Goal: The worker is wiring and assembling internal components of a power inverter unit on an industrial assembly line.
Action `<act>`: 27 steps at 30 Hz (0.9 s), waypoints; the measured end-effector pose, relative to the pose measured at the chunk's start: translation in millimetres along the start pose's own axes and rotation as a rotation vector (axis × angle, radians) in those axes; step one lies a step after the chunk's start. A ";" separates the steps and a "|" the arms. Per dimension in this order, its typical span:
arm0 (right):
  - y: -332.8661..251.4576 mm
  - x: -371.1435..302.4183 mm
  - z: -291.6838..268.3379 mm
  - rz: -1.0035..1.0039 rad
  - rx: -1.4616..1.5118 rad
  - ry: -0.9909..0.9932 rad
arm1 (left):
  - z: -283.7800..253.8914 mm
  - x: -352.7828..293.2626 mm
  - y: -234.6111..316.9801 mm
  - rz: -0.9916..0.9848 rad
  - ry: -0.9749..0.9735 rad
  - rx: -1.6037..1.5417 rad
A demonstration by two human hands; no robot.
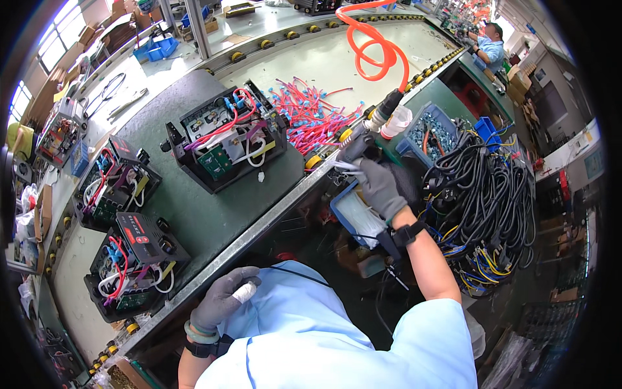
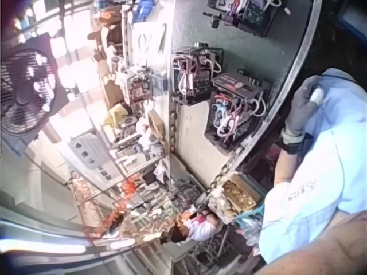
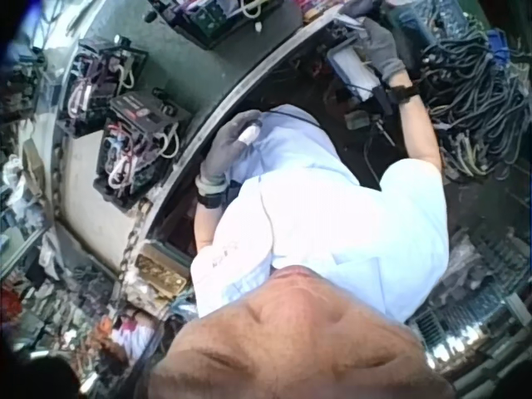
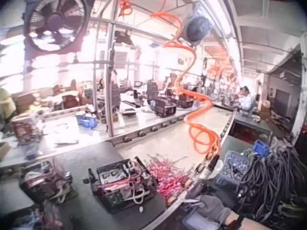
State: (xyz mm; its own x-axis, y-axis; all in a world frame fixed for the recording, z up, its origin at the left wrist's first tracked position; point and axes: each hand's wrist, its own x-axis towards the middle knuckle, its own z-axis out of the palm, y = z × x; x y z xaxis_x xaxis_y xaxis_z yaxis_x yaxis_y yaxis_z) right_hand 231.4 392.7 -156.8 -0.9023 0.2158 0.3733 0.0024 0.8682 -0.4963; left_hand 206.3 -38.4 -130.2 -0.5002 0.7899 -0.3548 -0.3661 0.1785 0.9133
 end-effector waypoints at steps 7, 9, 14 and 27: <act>-2.8 -34.3 15.3 0.097 -0.089 0.000 | 6.7 15.9 -9.3 0.025 -0.012 0.067; -21.6 -16.0 -13.5 0.020 0.021 0.219 | 6.8 20.5 -2.8 -0.022 -0.023 0.147; -35.9 23.8 -68.7 -0.001 0.095 0.601 | 12.3 44.6 11.1 -0.020 -0.047 0.279; -254.8 28.6 28.3 -0.002 1.521 0.223 | 53.1 47.8 55.2 0.410 0.153 -0.470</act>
State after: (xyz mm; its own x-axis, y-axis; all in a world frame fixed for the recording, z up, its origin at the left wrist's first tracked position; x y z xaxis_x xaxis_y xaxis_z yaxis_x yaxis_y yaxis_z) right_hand 192.8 165.1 -41.9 -0.8206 0.3959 0.4121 -0.5524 -0.3649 -0.7494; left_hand 203.8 40.4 -86.1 -0.7666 0.6401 -0.0515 -0.4085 -0.4242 0.8082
